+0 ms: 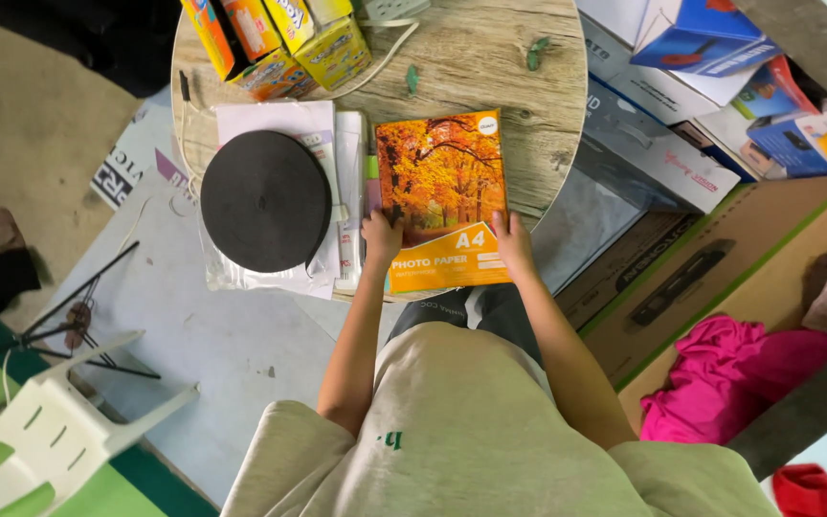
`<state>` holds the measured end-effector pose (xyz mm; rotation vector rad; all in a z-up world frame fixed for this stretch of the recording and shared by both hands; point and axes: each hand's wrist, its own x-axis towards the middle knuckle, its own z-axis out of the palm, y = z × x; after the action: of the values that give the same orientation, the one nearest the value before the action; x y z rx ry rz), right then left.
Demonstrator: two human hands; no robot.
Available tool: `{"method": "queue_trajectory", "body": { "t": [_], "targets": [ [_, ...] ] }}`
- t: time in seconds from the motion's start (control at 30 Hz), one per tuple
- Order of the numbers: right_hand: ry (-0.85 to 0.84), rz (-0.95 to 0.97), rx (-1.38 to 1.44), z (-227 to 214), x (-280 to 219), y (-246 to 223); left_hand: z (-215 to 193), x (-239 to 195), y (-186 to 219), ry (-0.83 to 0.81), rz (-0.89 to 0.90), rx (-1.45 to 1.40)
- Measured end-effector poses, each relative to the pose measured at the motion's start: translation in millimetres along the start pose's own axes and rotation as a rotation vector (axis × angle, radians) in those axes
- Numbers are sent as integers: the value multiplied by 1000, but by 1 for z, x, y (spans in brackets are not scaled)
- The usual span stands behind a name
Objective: The person organizes various stationery items on a cluttered table and places them onto a white shelf. They handle a red cloth, a laminating film box, a black box, and multiple packages of photo paper, moving them from the table surface to the shelf.
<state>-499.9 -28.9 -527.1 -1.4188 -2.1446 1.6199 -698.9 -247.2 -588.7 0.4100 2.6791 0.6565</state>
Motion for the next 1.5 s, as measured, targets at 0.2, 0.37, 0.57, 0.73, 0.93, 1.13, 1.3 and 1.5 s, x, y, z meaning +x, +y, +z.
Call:
{"method": "queue_trajectory", "body": {
  "t": [0.2, 0.37, 0.57, 0.73, 0.93, 1.13, 1.3, 1.5],
  "targets": [
    [150, -89, 127, -25, -22, -22, -21, -9, 27, -195, -13, -547],
    [328, -31, 144, -73, -64, -24, -55, -32, 121, -513, -67, -1069],
    [695, -11, 202, -147, -138, -16, -14, -55, 194, -773, 340, -973],
    [987, 158, 244, -208, -254, -47, -8, -118, 264, -1048, 540, -953],
    [1169, 208, 397, -229, -411, -54, -53, -242, 340, -1445, 533, -1040],
    [1196, -45, 653, -206, -560, -95, -55, -337, 358, -1749, 562, -1081],
    [1350, -134, 761, -172, -633, -116, -88, -420, 378, -1988, 570, -1055],
    [1696, -216, 784, -157, -684, -134, -129, -513, 419, -2266, 607, -952]
  ]
}}
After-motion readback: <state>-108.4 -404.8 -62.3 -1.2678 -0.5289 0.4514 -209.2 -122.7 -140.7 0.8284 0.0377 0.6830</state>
